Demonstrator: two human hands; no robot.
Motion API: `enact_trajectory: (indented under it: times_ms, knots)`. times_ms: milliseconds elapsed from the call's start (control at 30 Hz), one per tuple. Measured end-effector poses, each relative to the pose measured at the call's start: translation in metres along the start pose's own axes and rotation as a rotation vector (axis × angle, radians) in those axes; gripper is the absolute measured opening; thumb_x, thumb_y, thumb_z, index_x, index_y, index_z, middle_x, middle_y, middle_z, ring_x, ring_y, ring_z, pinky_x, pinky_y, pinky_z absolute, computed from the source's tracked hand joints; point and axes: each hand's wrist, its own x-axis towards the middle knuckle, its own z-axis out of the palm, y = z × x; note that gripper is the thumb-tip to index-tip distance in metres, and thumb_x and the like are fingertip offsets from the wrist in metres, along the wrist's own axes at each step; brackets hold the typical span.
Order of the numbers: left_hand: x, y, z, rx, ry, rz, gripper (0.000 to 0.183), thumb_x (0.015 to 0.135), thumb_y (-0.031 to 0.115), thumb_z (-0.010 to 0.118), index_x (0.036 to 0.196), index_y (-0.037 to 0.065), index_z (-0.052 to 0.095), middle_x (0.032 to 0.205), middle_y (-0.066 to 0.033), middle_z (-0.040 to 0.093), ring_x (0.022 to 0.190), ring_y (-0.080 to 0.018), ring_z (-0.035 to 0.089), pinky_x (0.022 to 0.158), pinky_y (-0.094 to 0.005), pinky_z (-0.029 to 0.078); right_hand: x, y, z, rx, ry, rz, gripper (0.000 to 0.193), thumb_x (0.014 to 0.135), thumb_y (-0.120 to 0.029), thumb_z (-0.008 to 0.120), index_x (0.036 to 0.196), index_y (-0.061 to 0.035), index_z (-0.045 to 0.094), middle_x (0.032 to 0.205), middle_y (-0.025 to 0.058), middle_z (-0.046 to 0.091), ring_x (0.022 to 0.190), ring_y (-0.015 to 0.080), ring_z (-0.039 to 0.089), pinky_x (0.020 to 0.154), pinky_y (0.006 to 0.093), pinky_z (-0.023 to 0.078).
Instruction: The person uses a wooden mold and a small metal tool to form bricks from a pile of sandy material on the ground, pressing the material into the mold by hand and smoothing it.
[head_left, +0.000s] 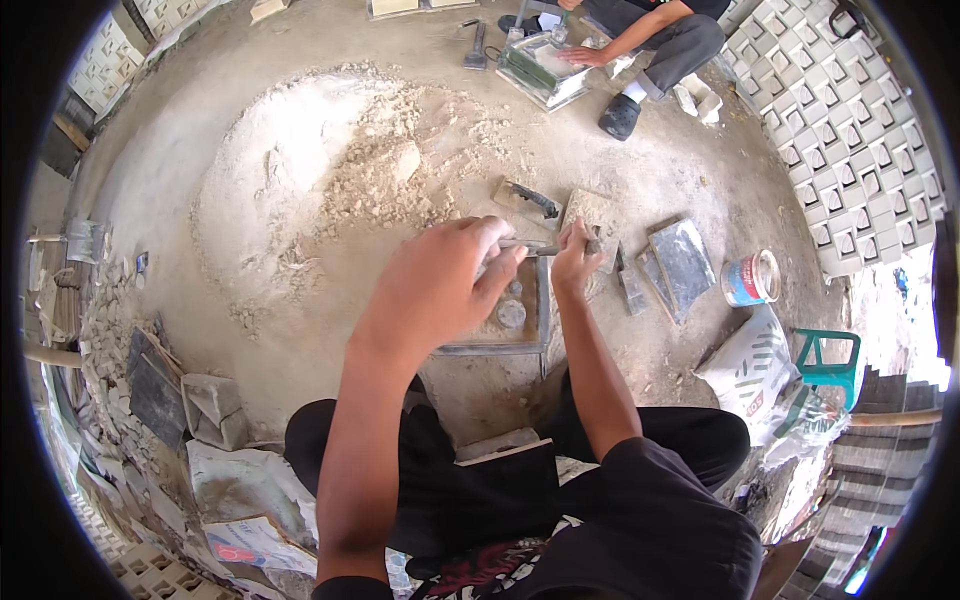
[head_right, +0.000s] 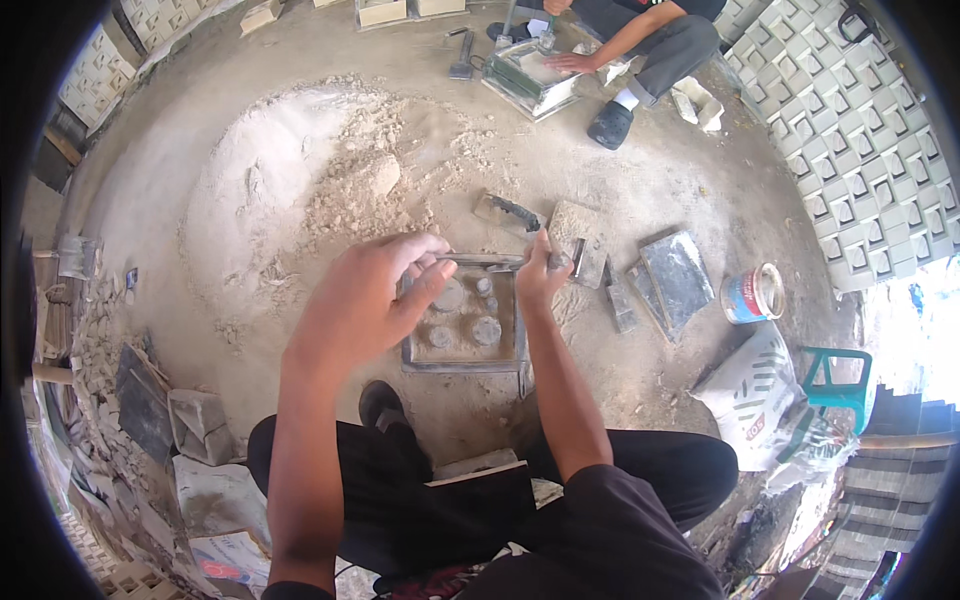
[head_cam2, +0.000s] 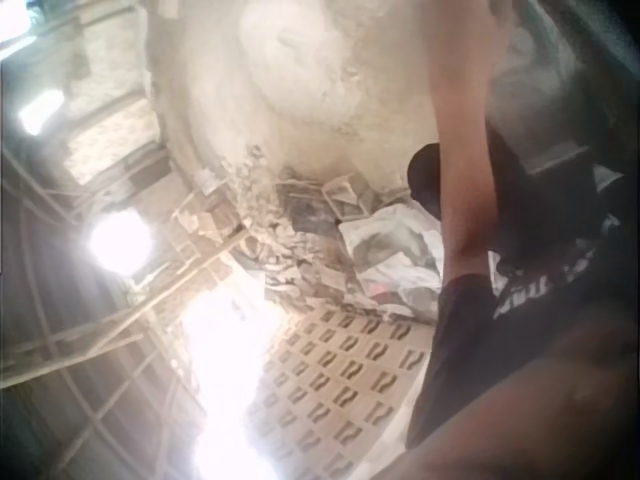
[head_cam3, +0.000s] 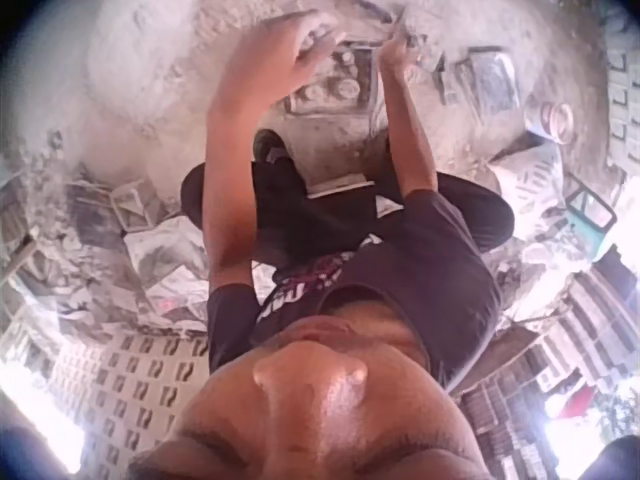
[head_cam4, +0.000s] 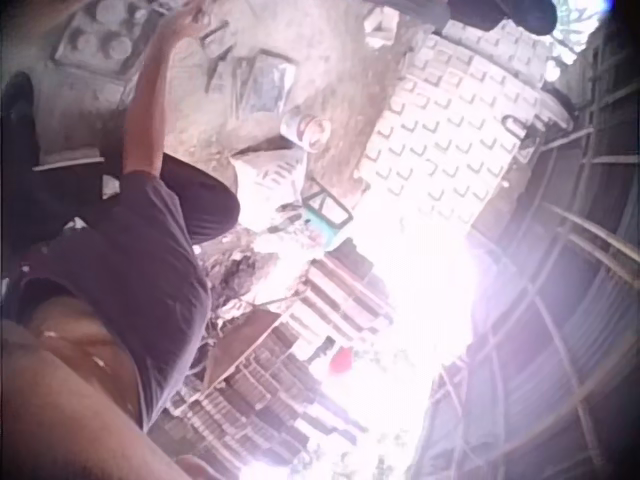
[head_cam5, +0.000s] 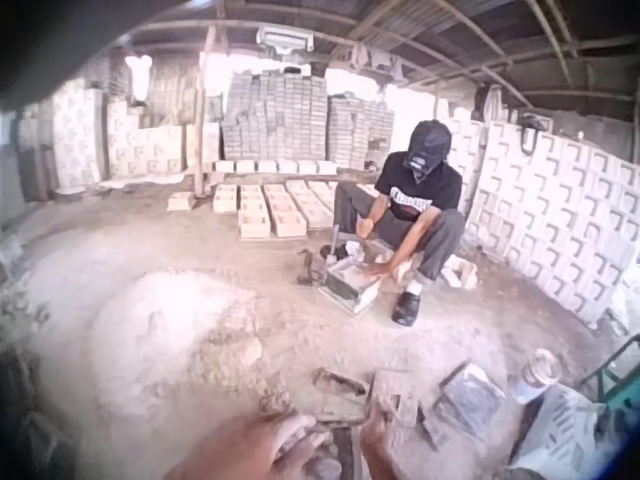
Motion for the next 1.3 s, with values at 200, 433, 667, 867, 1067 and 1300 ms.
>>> enact_trajectory:
  times_ms: [200, 433, 667, 867, 1067, 1300]
  knots:
    - [-0.007, -0.008, 0.009, 0.033, 0.075, 0.079, 0.03, 0.092, 0.026, 0.061, 0.107, 0.0, 0.064, 0.089, -0.0178, 0.069, 0.075, -0.0302, 0.066, 0.068, -0.0381, 0.051, -0.008, -0.01, 0.001, 0.009, -0.068, -0.004, 0.035, 0.095, -0.014, 0.056, 0.063, -0.0093, 0.045, 0.059, -0.004, 0.042, 0.054, 0.0048, 0.036, 0.049, 0.0231, 0.026]
    - [-0.011, -0.003, -0.002, 0.032, 0.065, -0.013, 0.03, 0.092, 0.025, 0.061, 0.108, 0.0, 0.065, 0.092, -0.0184, 0.069, 0.088, -0.03, 0.068, 0.076, -0.0373, 0.052, -0.009, -0.004, 0.005, -0.038, -0.1, -0.094, 0.036, 0.096, -0.011, 0.055, 0.062, -0.008, 0.043, 0.059, -0.0027, 0.043, 0.053, 0.0047, 0.036, 0.047, 0.0242, 0.027]
    - [-0.015, -0.013, -0.004, 0.079, 0.057, -0.043, 0.031, 0.092, 0.027, 0.061, 0.107, 0.0, 0.064, 0.092, -0.0181, 0.069, 0.087, -0.032, 0.067, 0.078, -0.0376, 0.051, -0.022, 0.015, 0.013, -0.23, -0.137, -0.16, 0.038, 0.097, -0.016, 0.055, 0.062, -0.0052, 0.046, 0.056, -0.0026, 0.042, 0.052, 0.0055, 0.037, 0.047, 0.0257, 0.029]
    - [-0.019, -0.014, -0.001, 0.114, 0.027, -0.046, 0.032, 0.092, 0.028, 0.06, 0.108, 0.0, 0.064, 0.094, -0.0181, 0.069, 0.086, -0.0324, 0.067, 0.077, -0.0385, 0.051, -0.017, 0.029, 0.035, -0.454, -0.168, -0.195, 0.04, 0.095, -0.022, 0.06, 0.064, 0.0002, 0.052, 0.055, 0.0077, 0.045, 0.048, 0.0156, 0.039, 0.068, 0.0349, 0.043]
    - [-0.013, -0.004, -0.004, 0.093, 0.04, -0.021, 0.031, 0.092, 0.027, 0.061, 0.108, 0.0, 0.064, 0.092, -0.0182, 0.069, 0.086, -0.0314, 0.068, 0.077, -0.0382, 0.052, -0.025, 0.068, 0.026, -0.462, -0.112, -0.319, 0.035, 0.092, -0.015, 0.063, 0.063, -0.0006, 0.052, 0.054, 0.0098, 0.045, 0.052, 0.0162, 0.041, 0.067, 0.0343, 0.045]
    - [-0.017, -0.011, -0.008, 0.082, 0.096, -0.054, 0.029, 0.092, 0.025, 0.061, 0.107, -0.001, 0.065, 0.091, -0.0184, 0.069, 0.085, -0.0303, 0.068, 0.077, -0.0369, 0.051, -0.049, 0.027, 0.074, -0.451, -0.27, -0.219, 0.033, 0.091, -0.01, 0.063, 0.062, 0.0021, 0.051, 0.053, 0.0153, 0.043, 0.052, 0.0215, 0.038, 0.052, 0.0375, 0.035]
